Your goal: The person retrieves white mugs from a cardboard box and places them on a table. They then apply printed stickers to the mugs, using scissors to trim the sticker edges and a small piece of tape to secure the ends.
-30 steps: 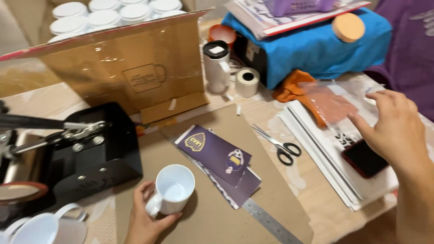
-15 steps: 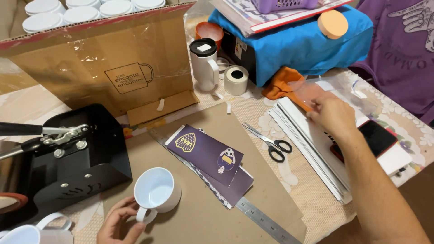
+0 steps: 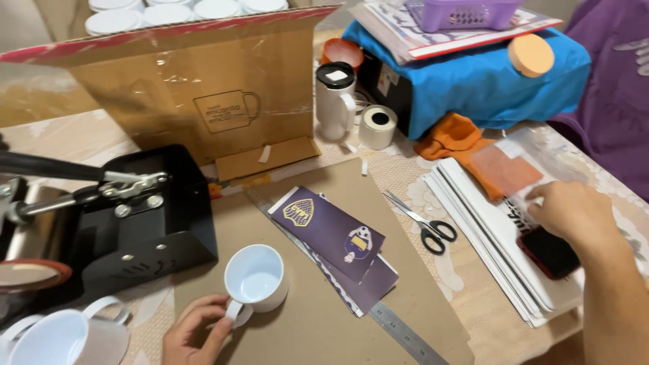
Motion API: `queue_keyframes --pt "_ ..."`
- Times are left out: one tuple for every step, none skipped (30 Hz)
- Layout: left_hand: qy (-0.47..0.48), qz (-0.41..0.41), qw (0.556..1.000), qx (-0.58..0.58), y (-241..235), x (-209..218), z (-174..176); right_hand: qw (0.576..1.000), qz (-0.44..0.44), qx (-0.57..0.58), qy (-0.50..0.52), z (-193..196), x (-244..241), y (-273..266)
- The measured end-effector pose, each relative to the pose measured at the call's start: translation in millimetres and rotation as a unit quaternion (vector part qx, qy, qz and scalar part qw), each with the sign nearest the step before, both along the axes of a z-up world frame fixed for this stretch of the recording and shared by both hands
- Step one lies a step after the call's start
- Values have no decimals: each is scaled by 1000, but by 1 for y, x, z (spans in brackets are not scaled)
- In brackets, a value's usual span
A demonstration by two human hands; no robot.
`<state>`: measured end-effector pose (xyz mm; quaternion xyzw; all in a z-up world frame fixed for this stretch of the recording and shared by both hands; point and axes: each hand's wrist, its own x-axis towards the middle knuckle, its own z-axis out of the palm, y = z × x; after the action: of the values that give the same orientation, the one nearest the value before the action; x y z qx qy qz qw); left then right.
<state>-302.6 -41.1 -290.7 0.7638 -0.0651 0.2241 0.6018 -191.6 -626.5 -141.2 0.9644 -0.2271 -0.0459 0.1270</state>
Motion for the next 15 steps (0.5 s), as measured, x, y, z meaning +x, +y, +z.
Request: queue_keyframes --pt "15 7 1000 16 0 0 2 996 45 27 -73 1 -1 5" --pt "14 17 1000 18 -2 0 7 995 55 29 -75 -7 11 8" --pt "25 -1 999 24 -3 1 11 969 153 60 -186 -14 23 12" --pt "38 -21 999 32 -4 1 16 919 242 91 -297 -22 34 17" --pt "38 -11 999 35 -4 -2 22 917 249 96 -297 -37 61 22" --pt "40 -17 998 41 -6 -3 28 901 299 111 -293 -51 83 24" --pt "42 -22 998 47 -8 -4 33 883 347 125 -289 -65 106 28" --pt "40 -18 998 47 -8 -5 34 881 352 126 -291 -63 110 40" --pt "34 -20 997 61 -7 -6 35 908 311 85 -269 -60 114 54" --pt "28 -22 997 75 -7 -7 36 930 269 44 -246 -57 119 68" --pt "26 -16 997 75 -7 -6 36 928 274 45 -249 -72 133 57" --pt "34 -23 996 80 -6 -7 35 931 243 -53 -266 -87 149 49" --pt "43 -31 995 85 -5 -7 34 925 209 -150 -281 -103 165 41" --pt "42 -25 995 86 -6 -8 35 923 213 -148 -283 -110 176 33" --pt "42 -39 995 80 -7 -8 35 947 179 -158 -215 -117 187 24"
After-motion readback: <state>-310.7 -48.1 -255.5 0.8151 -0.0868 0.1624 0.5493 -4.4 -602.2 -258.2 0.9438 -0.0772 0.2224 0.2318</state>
